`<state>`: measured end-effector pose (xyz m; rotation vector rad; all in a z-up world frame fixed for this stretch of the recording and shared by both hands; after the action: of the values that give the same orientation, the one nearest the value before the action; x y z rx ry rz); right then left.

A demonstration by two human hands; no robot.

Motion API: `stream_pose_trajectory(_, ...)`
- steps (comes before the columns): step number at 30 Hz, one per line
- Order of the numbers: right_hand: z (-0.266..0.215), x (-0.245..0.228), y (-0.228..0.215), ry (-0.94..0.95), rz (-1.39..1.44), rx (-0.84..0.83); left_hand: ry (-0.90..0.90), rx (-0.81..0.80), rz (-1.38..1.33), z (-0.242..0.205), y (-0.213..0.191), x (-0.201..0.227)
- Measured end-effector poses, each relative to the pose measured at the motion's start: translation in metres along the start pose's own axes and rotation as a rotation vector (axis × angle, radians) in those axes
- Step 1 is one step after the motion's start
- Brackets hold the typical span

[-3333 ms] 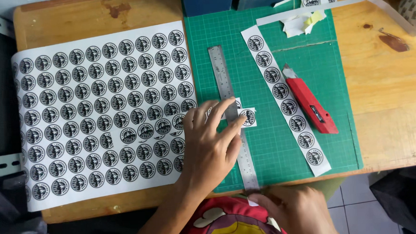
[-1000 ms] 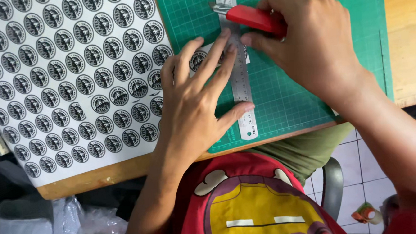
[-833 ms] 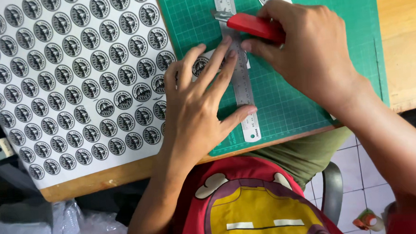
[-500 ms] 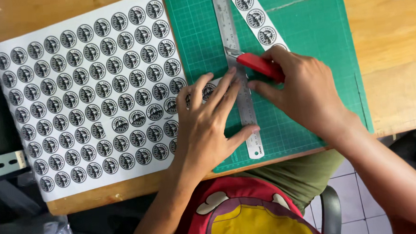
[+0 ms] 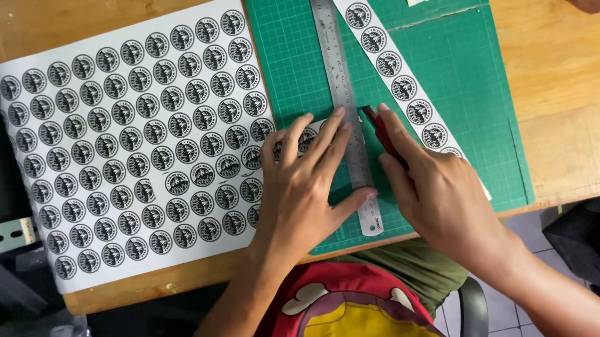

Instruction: The person uses a ruler and a red utility knife to cut a sheet of circular stickers into strips and then into individual squares on a green cutting mat. The cut stickers are placed into a nearby box.

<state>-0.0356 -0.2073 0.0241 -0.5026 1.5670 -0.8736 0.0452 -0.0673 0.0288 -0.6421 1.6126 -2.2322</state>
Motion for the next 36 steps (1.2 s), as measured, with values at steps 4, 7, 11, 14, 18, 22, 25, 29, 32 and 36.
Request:
stream_pose_trajectory(4, -0.001, -0.001, 0.003, 0.081, -0.074, -0.056, -0.001, 0.016, 0.005, 0.000, -0.001, 0.001)
stream_pose_trajectory(7, -0.001, -0.008, 0.005, 0.089, -0.077, -0.073, -0.011, 0.045, 0.003, 0.000, -0.003, 0.001)
stream_pose_trajectory(11, -0.004, -0.009, 0.016, 0.114, -0.166, -0.108, 0.011, 0.030, 0.032, 0.000, -0.004, 0.004)
stream_pose_trajectory(14, -0.004, -0.016, 0.021, 0.097, -0.257, -0.104, 0.018, 0.011, 0.062, -0.001, -0.001, 0.004)
stream_pose_trajectory(18, -0.004, -0.020, 0.023, 0.088, -0.381, -0.107, 0.008, -0.011, 0.091, -0.003, 0.006, 0.004)
stream_pose_trajectory(22, -0.001, -0.022, 0.019, 0.080, -0.356, -0.107, 0.009, -0.016, 0.090, -0.003, 0.007, 0.004)
stream_pose_trajectory(25, 0.000, -0.019, 0.016, 0.139, -0.288, -0.133, 0.008, -0.009, 0.095, -0.003, 0.005, 0.004)
stream_pose_trajectory(29, 0.002, -0.017, 0.013, 0.195, -0.247, -0.145, 0.009, -0.006, 0.097, -0.003, 0.004, 0.004)
stream_pose_trajectory(32, 0.003, -0.016, 0.010, 0.188, -0.239, -0.147, 0.010, 0.003, 0.097, -0.001, 0.002, 0.004)
stream_pose_trajectory(36, 0.005, -0.017, 0.005, 0.145, -0.199, -0.132, 0.004, 0.020, 0.086, -0.001, 0.000, 0.004)
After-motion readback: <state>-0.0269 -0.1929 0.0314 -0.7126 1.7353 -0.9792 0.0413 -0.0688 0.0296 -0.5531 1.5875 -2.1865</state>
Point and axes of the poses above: each hand's wrist, its own z-axis towards the middle knuckle, its own y-axis out of the palm, x = y × z, the point moved 9 cm from there along z, towards the middle knuckle, and after that the axes turned 11 degrees about z, right-handed, at the moved point
